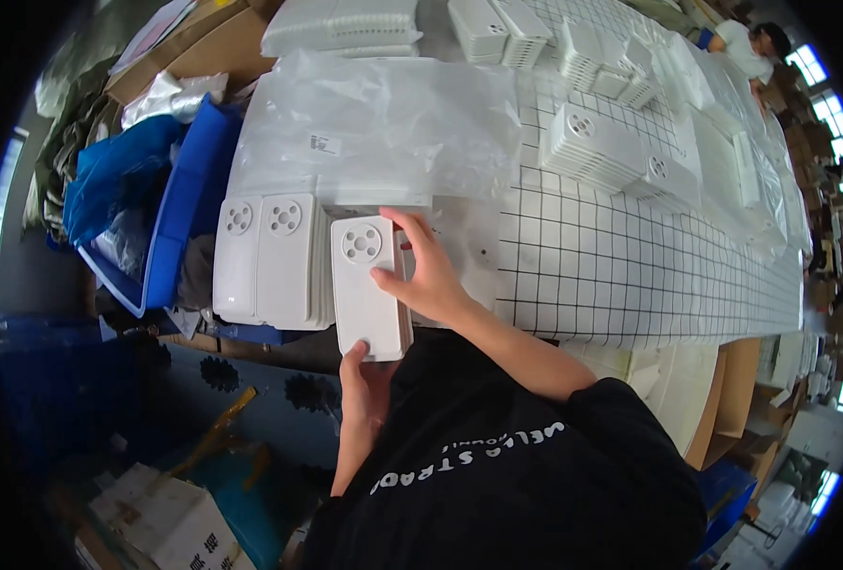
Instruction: Organizing and placing small white plastic components into packaging boxes and trays.
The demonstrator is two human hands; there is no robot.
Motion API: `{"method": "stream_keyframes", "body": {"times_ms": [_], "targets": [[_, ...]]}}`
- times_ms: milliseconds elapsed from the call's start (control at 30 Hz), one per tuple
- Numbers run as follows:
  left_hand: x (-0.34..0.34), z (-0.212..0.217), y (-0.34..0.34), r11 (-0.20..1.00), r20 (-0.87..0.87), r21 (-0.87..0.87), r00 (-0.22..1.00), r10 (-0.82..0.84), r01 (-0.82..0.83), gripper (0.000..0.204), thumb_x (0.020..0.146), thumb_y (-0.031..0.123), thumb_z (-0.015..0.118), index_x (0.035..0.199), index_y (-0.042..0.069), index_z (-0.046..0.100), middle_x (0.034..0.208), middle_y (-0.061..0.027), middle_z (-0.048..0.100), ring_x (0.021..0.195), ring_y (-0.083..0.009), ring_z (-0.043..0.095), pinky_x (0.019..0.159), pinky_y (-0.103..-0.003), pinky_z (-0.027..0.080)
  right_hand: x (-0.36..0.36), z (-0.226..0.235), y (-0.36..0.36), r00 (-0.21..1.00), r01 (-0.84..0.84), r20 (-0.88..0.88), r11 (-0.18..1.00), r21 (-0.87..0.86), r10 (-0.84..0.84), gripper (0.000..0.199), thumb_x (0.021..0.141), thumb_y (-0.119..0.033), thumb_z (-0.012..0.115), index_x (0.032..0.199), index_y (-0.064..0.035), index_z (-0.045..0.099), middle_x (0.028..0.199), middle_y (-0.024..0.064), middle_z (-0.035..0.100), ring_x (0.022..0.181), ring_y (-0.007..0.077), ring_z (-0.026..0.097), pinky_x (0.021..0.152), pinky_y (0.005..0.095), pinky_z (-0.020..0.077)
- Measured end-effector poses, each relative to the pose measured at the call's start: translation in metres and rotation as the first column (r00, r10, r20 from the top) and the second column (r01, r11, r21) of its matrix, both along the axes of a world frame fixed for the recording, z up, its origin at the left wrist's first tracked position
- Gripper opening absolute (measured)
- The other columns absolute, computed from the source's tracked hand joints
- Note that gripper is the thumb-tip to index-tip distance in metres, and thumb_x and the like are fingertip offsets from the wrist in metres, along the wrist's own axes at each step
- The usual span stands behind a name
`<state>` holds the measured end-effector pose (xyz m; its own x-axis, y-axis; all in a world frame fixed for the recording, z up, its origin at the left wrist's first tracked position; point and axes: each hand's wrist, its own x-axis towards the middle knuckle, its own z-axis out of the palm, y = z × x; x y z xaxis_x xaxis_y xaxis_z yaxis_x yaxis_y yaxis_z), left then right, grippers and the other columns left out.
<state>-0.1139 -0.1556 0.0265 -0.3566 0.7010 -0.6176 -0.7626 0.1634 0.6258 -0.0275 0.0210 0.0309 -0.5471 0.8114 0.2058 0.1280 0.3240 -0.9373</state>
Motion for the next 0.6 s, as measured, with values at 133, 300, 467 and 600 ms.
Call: {"method": "stream_keyframes", "body": {"times_ms": [133,300,467,600], "targets": [[0.002,-0.038,-0.037,0.984,-0.005,0.131,0.992,-0.123,0.123,0.086,0.087,0.041,0.063,0.157,0.005,0.029,0.156,-0.0143,0.042,0.144,-0.0315,0.041,0.119,-0.05,0.032,0.026,-0.011,-0.026,0.994,0.1,0.055,0.995,-0.023,-0.098,0.074,0.082,-0.022,0.078,0.146,-0.0078,0.042,0.14,0.0128,0.045,0.129,0.0278,0.05,0.107,0.0423,0.0428],[-0.004,-0.036,-0.047,0.961,-0.079,0.055,0.961,-0.266,0.271,0.091,0.084,0.045,0.066,0.157,0.004,0.029,0.155,-0.0131,0.042,0.144,-0.031,0.041,0.119,-0.046,0.031,0.048,-0.033,-0.034,0.995,-0.05,-0.103,0.92,-0.389,0.011,0.081,0.078,-0.033,0.081,0.145,-0.0086,0.042,0.142,0.018,0.043,0.135,0.0361,0.042,0.111,0.048,0.0385],[0.01,-0.007,-0.011,0.866,-0.244,0.12,0.859,-0.449,0.486,0.096,0.083,0.051,0.073,0.154,0.0,0.032,0.148,-0.0142,0.047,0.138,-0.0275,0.045,0.115,-0.042,0.034,0.113,0.002,-0.036,0.98,0.058,-0.164,0.945,-0.323,-0.116,0.079,0.081,-0.03,0.081,0.145,-0.0077,0.041,0.141,0.0155,0.044,0.134,0.03,0.045,0.111,0.0454,0.0399],[0.075,0.007,0.104,0.774,-0.454,0.167,0.745,-0.489,0.61,0.08,0.092,0.043,0.07,0.149,-0.001,0.035,0.139,-0.0152,0.05,0.129,-0.0236,0.049,0.11,-0.037,0.038,0.189,0.007,-0.007,0.775,0.292,-0.346,0.785,-0.546,-0.529,0.081,0.084,-0.02,0.08,0.15,-0.0094,0.034,0.143,0.0096,0.047,0.133,0.0201,0.047,0.11,0.0406,0.0394]]}}
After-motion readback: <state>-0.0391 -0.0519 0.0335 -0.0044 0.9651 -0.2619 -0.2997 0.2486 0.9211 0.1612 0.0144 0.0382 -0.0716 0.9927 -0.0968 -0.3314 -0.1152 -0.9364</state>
